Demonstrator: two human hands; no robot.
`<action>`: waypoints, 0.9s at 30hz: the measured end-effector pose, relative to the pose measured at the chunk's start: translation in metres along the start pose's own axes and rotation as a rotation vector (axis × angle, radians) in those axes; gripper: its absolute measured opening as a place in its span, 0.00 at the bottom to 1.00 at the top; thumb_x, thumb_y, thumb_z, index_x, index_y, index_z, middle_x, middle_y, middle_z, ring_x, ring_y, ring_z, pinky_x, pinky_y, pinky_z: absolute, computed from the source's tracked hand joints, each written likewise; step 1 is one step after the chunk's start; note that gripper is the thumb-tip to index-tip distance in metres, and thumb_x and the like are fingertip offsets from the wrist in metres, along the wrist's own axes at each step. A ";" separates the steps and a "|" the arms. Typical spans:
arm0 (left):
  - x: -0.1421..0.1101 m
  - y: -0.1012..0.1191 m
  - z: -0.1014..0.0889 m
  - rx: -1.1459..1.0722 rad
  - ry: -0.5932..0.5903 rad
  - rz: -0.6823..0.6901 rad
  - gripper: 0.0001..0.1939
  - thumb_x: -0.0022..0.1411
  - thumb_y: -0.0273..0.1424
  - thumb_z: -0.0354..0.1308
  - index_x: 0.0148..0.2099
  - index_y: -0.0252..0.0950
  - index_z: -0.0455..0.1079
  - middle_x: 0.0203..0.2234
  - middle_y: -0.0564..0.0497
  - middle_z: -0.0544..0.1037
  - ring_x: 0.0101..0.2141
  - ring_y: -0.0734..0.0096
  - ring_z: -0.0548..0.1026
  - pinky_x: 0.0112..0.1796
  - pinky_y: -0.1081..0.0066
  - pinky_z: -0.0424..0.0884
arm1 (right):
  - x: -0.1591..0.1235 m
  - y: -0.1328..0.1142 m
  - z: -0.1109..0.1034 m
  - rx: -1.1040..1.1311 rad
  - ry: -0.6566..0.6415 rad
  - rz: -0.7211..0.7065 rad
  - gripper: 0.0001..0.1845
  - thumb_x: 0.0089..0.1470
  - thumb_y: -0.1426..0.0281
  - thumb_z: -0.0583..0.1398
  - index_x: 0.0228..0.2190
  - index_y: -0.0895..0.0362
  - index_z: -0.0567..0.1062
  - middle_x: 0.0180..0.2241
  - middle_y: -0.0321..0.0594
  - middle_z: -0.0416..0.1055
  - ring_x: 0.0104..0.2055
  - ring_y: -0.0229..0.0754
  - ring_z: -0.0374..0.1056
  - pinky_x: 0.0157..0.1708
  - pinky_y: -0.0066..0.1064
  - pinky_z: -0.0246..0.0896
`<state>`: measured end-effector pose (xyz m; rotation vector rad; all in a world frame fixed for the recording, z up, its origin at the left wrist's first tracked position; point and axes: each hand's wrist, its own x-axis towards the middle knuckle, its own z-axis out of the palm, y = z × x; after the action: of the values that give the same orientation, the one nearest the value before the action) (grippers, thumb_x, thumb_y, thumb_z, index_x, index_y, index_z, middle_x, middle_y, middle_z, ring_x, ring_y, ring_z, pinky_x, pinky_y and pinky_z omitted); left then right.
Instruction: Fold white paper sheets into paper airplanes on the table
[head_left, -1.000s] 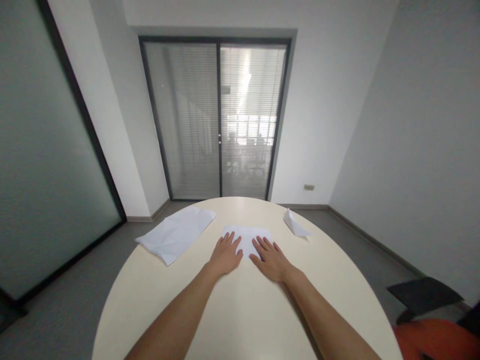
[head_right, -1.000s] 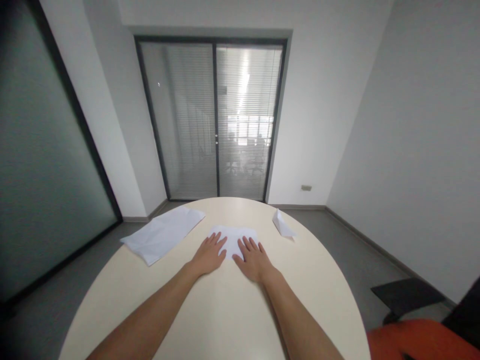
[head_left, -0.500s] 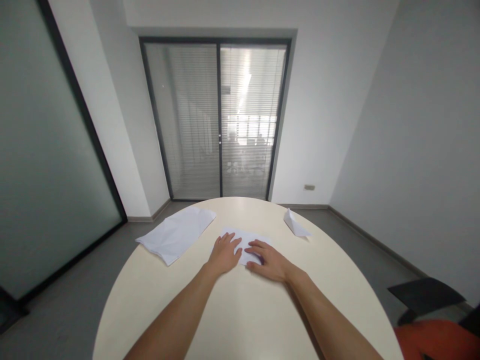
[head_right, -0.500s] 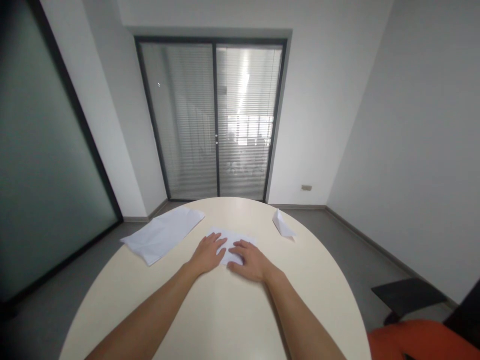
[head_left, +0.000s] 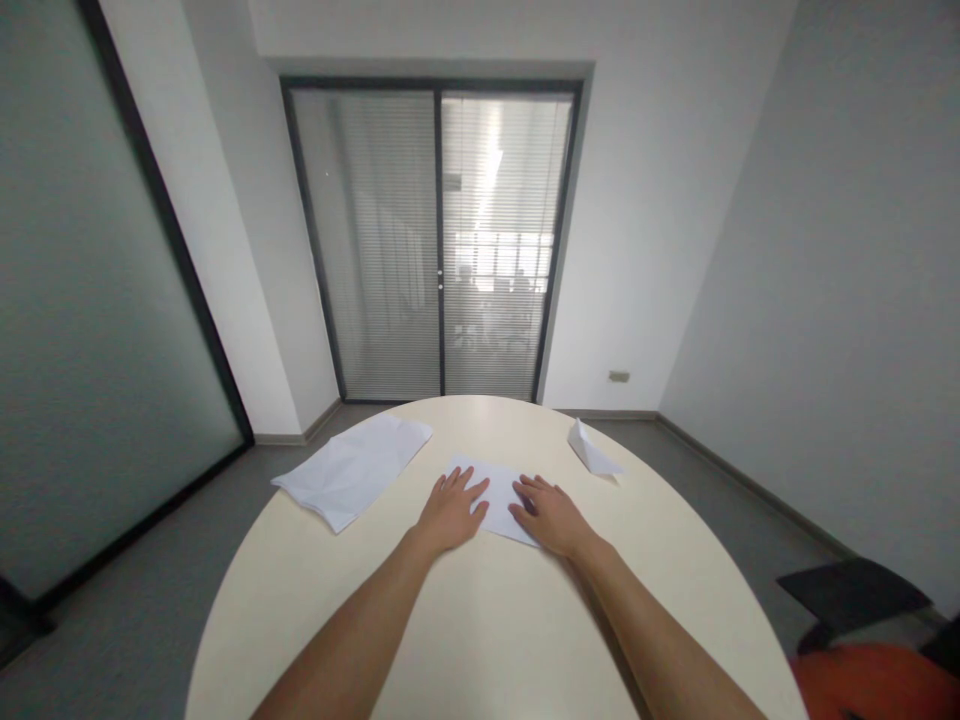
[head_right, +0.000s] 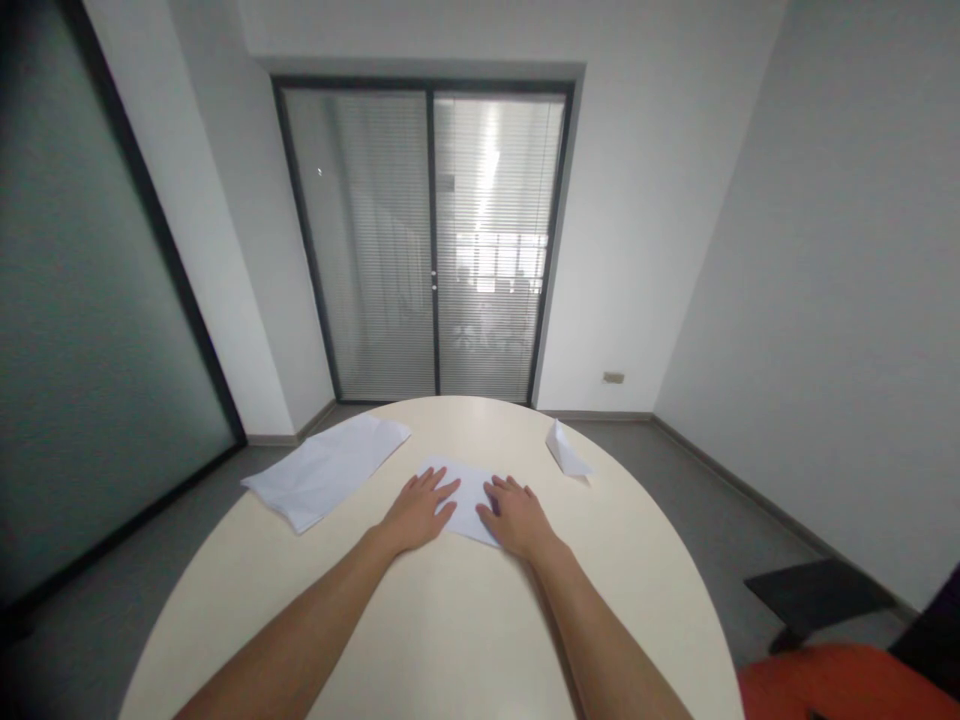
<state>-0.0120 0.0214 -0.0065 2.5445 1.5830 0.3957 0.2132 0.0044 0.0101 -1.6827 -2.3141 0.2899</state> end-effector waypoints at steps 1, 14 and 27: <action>0.000 0.000 0.001 0.002 0.003 -0.002 0.26 0.70 0.43 0.44 0.68 0.48 0.58 0.69 0.48 0.55 0.67 0.51 0.52 0.64 0.48 0.48 | -0.001 0.000 0.000 -0.006 0.012 -0.009 0.29 0.63 0.56 0.52 0.60 0.54 0.67 0.66 0.49 0.56 0.69 0.60 0.48 0.64 0.59 0.43; -0.001 -0.001 -0.004 -0.063 0.005 0.132 0.25 0.68 0.40 0.48 0.65 0.47 0.62 0.66 0.50 0.62 0.66 0.54 0.56 0.64 0.50 0.49 | -0.004 -0.009 0.002 0.097 -0.016 -0.289 0.30 0.63 0.56 0.52 0.62 0.56 0.66 0.65 0.48 0.59 0.68 0.53 0.53 0.66 0.50 0.46; 0.000 0.005 -0.001 0.026 0.041 -0.015 0.26 0.71 0.42 0.43 0.67 0.43 0.60 0.67 0.46 0.58 0.67 0.53 0.54 0.64 0.47 0.49 | -0.007 -0.012 0.001 0.071 -0.128 -0.214 0.47 0.55 0.41 0.55 0.66 0.54 0.57 0.70 0.48 0.45 0.71 0.60 0.37 0.67 0.54 0.35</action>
<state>-0.0080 0.0191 -0.0047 2.5583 1.6303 0.4318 0.2043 -0.0065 0.0125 -1.4064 -2.5185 0.4410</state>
